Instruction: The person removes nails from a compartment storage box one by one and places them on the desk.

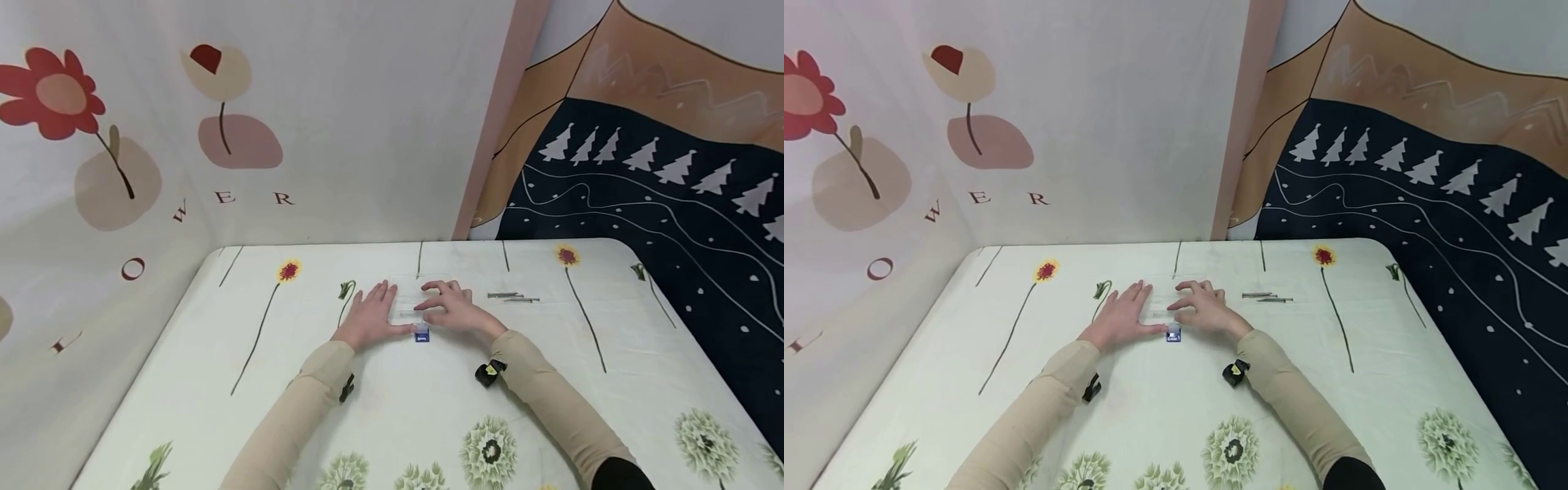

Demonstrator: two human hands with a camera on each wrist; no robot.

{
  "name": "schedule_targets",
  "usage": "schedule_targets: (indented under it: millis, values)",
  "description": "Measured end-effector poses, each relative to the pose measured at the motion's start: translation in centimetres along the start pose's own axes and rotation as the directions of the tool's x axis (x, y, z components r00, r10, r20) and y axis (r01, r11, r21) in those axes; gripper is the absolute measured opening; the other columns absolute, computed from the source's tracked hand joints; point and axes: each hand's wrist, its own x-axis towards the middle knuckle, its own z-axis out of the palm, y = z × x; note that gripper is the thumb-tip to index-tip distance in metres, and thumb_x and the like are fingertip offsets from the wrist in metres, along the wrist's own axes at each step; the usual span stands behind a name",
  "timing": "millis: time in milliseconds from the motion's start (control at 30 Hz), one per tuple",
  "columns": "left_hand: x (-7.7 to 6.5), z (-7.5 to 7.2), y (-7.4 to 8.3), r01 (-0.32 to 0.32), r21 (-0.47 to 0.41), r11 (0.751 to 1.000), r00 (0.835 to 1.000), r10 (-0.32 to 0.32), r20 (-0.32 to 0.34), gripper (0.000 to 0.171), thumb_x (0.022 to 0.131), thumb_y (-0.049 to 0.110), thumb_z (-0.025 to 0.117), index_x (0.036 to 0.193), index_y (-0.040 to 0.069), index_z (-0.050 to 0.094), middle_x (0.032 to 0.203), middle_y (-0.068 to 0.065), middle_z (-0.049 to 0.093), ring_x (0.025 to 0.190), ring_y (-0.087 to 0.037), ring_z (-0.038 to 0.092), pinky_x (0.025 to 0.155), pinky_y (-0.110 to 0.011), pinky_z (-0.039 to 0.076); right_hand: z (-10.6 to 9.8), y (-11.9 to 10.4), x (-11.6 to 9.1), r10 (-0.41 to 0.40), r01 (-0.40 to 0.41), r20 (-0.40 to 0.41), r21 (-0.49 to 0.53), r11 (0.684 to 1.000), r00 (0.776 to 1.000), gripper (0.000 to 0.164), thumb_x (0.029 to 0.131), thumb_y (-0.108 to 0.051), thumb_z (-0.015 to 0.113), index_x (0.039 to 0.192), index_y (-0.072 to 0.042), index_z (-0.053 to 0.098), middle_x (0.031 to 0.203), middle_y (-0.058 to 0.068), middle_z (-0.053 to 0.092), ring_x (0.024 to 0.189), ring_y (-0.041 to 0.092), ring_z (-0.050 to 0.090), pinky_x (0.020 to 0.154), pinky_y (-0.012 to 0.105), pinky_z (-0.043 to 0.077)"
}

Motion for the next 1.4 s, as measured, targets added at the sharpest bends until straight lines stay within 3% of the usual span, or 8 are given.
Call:
schedule_targets:
  millis: [133, 367, 567, 867, 1133, 1300, 1400]
  values:
    - [-0.1, 0.1, 0.0, 0.0, 0.0, 1.0, 1.0, 0.0, -0.001, 0.108, 0.066, 0.084, 0.03, 0.143, 0.01, 0.018, 0.146, -0.011, 0.015, 0.133, -0.023, 0.013, 0.104, -0.051, 0.011, 0.0, -0.2, -0.1, 0.007, -0.007, 0.017, -0.008, 1.0, 1.0, 0.027, 0.086, -0.027, 0.057, 0.11, -0.021, 0.065, 0.137, 0.002, 0.033, 0.112, 0.026, 0.027, 0.082, 0.048, 0.02]
    - [0.0, 0.1, -0.1, -0.013, 0.003, 1.0, 1.0, 0.013, -0.012, 0.109, 0.065, 0.085, 0.027, 0.143, 0.009, 0.018, 0.146, -0.013, 0.015, 0.133, -0.024, 0.013, 0.103, -0.052, 0.011, -0.3, -1.0, 0.5, 0.107, -0.111, 0.082, 0.055, 0.992, 0.991, 0.023, 0.083, -0.023, 0.058, 0.104, -0.019, 0.066, 0.13, 0.003, 0.037, 0.117, 0.026, 0.024, 0.088, 0.052, 0.015]
    - [-0.1, 0.2, -0.1, -0.004, -0.005, 1.0, 1.0, 0.004, -0.014, 0.108, 0.065, 0.084, 0.03, 0.143, 0.01, 0.018, 0.146, -0.011, 0.015, 0.133, -0.023, 0.013, 0.103, -0.052, 0.011, -0.2, -1.4, 1.0, 0.17, -0.176, 0.107, 0.044, 0.983, 0.98, 0.02, 0.08, -0.019, 0.058, 0.099, -0.017, 0.066, 0.128, 0.006, 0.039, 0.119, 0.028, 0.024, 0.088, 0.054, 0.015]
    - [-0.3, 0.2, 0.0, -0.005, 0.0, 1.0, 0.999, 0.005, -0.036, 0.108, 0.065, 0.084, 0.031, 0.142, 0.009, 0.02, 0.146, -0.012, 0.018, 0.133, -0.023, 0.015, 0.103, -0.051, 0.013, 0.5, -1.2, 1.0, 0.218, -0.216, 0.001, 0.152, 0.965, 0.976, 0.009, 0.082, -0.018, 0.061, 0.089, -0.016, 0.067, 0.122, 0.003, 0.046, 0.118, 0.027, 0.028, 0.091, 0.053, 0.012]
    - [-0.2, 0.2, 0.0, -0.011, -0.004, 1.0, 0.999, 0.011, -0.031, 0.11, 0.065, 0.085, 0.028, 0.142, 0.009, 0.019, 0.146, -0.013, 0.016, 0.133, -0.024, 0.014, 0.103, -0.052, 0.012, 0.5, -1.3, 1.2, 0.258, -0.217, -0.113, 0.284, 0.934, 0.959, 0.007, 0.081, -0.019, 0.065, 0.083, -0.014, 0.07, 0.112, 0.003, 0.059, 0.112, 0.025, 0.045, 0.093, 0.059, 0.012]
    - [-0.1, 0.1, 0.0, 0.003, 0.003, 1.0, 1.0, -0.003, -0.027, 0.109, 0.065, 0.085, 0.029, 0.143, 0.009, 0.019, 0.146, -0.012, 0.016, 0.133, -0.023, 0.014, 0.103, -0.051, 0.011, -0.2, -1.2, 0.8, 0.256, -0.18, -0.125, 0.427, 0.886, 0.959, 0.009, 0.081, -0.014, 0.065, 0.086, -0.008, 0.069, 0.109, 0.007, 0.06, 0.112, 0.026, 0.046, 0.099, 0.051, 0.022]
    - [-0.1, 0.1, 0.1, 0.006, 0.002, 1.0, 1.0, -0.006, -0.022, 0.108, 0.065, 0.084, 0.03, 0.143, 0.009, 0.019, 0.146, -0.011, 0.017, 0.133, -0.023, 0.014, 0.104, -0.051, 0.011, -0.8, -1.0, 0.5, 0.251, -0.163, -0.138, 0.456, 0.875, 0.958, 0.01, 0.081, -0.013, 0.065, 0.087, -0.006, 0.069, 0.107, 0.007, 0.06, 0.11, 0.025, 0.047, 0.099, 0.045, 0.028]
